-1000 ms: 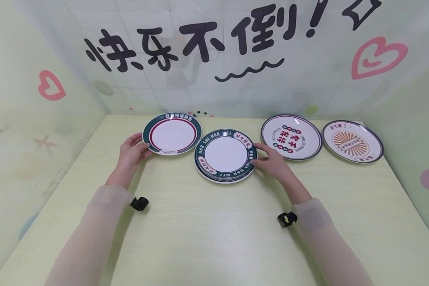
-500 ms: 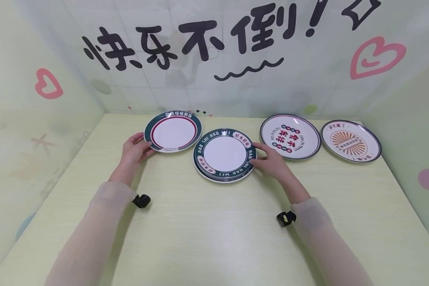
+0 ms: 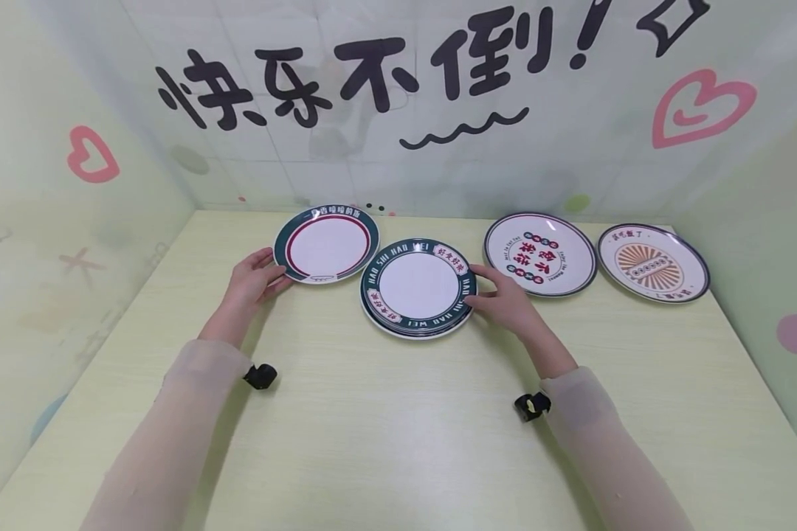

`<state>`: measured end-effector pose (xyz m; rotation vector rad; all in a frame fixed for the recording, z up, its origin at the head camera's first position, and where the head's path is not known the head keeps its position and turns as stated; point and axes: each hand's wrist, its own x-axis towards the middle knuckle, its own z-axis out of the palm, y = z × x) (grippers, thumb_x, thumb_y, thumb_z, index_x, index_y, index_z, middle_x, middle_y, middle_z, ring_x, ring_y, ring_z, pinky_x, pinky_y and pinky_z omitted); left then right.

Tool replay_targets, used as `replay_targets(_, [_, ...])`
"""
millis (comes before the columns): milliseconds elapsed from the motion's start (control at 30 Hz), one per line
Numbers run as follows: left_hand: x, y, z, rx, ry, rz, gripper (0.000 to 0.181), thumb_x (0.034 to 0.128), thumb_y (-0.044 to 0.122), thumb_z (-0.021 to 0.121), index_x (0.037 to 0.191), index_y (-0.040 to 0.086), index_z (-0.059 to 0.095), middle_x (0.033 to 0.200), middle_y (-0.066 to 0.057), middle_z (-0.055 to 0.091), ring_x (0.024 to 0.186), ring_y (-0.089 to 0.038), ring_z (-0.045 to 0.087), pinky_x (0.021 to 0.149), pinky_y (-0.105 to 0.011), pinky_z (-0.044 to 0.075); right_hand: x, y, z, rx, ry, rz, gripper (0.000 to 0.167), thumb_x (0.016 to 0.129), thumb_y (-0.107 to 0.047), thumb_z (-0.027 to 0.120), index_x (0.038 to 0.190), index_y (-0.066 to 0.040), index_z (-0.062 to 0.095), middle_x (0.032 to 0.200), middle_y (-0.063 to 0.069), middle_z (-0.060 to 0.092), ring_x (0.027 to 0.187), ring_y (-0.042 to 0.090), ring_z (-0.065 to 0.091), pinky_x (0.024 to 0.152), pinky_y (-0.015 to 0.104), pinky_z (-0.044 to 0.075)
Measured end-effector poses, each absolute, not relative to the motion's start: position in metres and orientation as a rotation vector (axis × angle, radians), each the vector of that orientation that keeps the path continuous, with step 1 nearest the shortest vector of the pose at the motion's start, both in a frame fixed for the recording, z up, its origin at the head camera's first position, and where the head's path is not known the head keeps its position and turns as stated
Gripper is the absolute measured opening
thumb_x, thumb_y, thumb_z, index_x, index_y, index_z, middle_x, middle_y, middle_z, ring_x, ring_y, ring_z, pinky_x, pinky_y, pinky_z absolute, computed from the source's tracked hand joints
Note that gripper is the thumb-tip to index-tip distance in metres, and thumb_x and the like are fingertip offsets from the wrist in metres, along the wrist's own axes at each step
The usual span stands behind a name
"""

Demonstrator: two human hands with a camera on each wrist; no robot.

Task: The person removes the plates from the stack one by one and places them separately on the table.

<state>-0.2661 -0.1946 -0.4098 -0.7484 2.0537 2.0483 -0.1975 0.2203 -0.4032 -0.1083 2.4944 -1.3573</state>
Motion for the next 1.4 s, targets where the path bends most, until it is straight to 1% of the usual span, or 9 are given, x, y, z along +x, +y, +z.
replay_targets(100, [-0.264, -0.195, -0.408, -0.713, 2.066, 2.059, 0.069, 0.0986, -0.001, 0.054, 0.159, 0.016, 0.025, 0.165, -0.001, 0.029, 0.135, -0.021, 0.051, 0.102, -0.026, 0.054, -0.198, 0.22, -0.404, -0.102, 2.492, -1.361, 0.065, 0.099, -0.017, 0.06, 0.157, -0.009, 0.031, 0.164, 0.019, 0.026, 0.138, 0.047, 0.045, 0.111, 0.056, 0.045])
replay_targets(300, [-0.257, -0.198, -0.406, -0.651, 2.138, 2.107, 0.067, 0.0977, -0.003, 0.053, 0.158, 0.014, 0.028, 0.165, -0.001, 0.029, 0.14, -0.022, 0.045, 0.11, -0.031, 0.05, -0.198, 0.219, -0.403, -0.092, 2.484, -1.363, 0.066, 0.099, -0.018, 0.061, 0.157, -0.01, 0.03, 0.164, 0.018, 0.026, 0.138, 0.047, 0.044, 0.112, 0.056, 0.045])
replay_targets(433, [-0.254, -0.201, -0.403, -0.624, 2.226, 2.089, 0.063, 0.098, 0.0, 0.054, 0.156, 0.015, 0.033, 0.163, -0.001, 0.033, 0.14, -0.022, 0.045, 0.113, -0.033, 0.048, -0.197, 0.22, -0.403, -0.104, 2.492, -1.358, 0.065, 0.099, -0.018, 0.06, 0.157, -0.01, 0.031, 0.164, 0.019, 0.026, 0.137, 0.047, 0.045, 0.111, 0.056, 0.046])
replay_targets(633, [-0.25, -0.203, -0.397, -0.603, 2.336, 2.02, 0.059, 0.0991, 0.007, 0.055, 0.155, 0.018, 0.037, 0.162, 0.0, 0.036, 0.141, -0.02, 0.046, 0.113, -0.031, 0.047, -0.197, 0.221, -0.404, -0.112, 2.497, -1.36, 0.064, 0.099, -0.017, 0.059, 0.156, -0.009, 0.032, 0.163, 0.019, 0.026, 0.137, 0.048, 0.045, 0.111, 0.057, 0.045])
replay_targets(867, [-0.246, -0.2, -0.392, -0.525, 2.392, 2.025, 0.059, 0.0979, 0.007, 0.057, 0.153, 0.015, 0.039, 0.16, -0.002, 0.039, 0.14, -0.021, 0.048, 0.114, -0.033, 0.046, -0.198, 0.222, -0.405, -0.1, 2.482, -1.374, 0.064, 0.099, -0.016, 0.059, 0.156, -0.01, 0.031, 0.163, 0.018, 0.027, 0.137, 0.047, 0.045, 0.112, 0.056, 0.045])
replay_targets(1233, [-0.243, -0.19, -0.385, -0.425, 2.41, 2.029, 0.058, 0.0978, 0.008, 0.058, 0.153, 0.016, 0.04, 0.16, -0.001, 0.04, 0.14, -0.021, 0.048, 0.116, -0.033, 0.044, -0.198, 0.222, -0.406, -0.083, 2.477, -1.372, 0.065, 0.099, -0.016, 0.06, 0.157, -0.012, 0.031, 0.163, 0.019, 0.028, 0.138, 0.046, 0.046, 0.112, 0.056, 0.045])
replay_targets(1400, [-0.242, -0.184, -0.384, -0.39, 2.395, 2.036, 0.058, 0.0977, 0.007, 0.058, 0.152, 0.014, 0.04, 0.159, -0.002, 0.041, 0.14, -0.02, 0.049, 0.116, -0.033, 0.045, -0.198, 0.222, -0.405, -0.082, 2.479, -1.37, 0.065, 0.099, -0.016, 0.06, 0.157, -0.012, 0.03, 0.163, 0.018, 0.028, 0.138, 0.046, 0.046, 0.112, 0.056, 0.045])
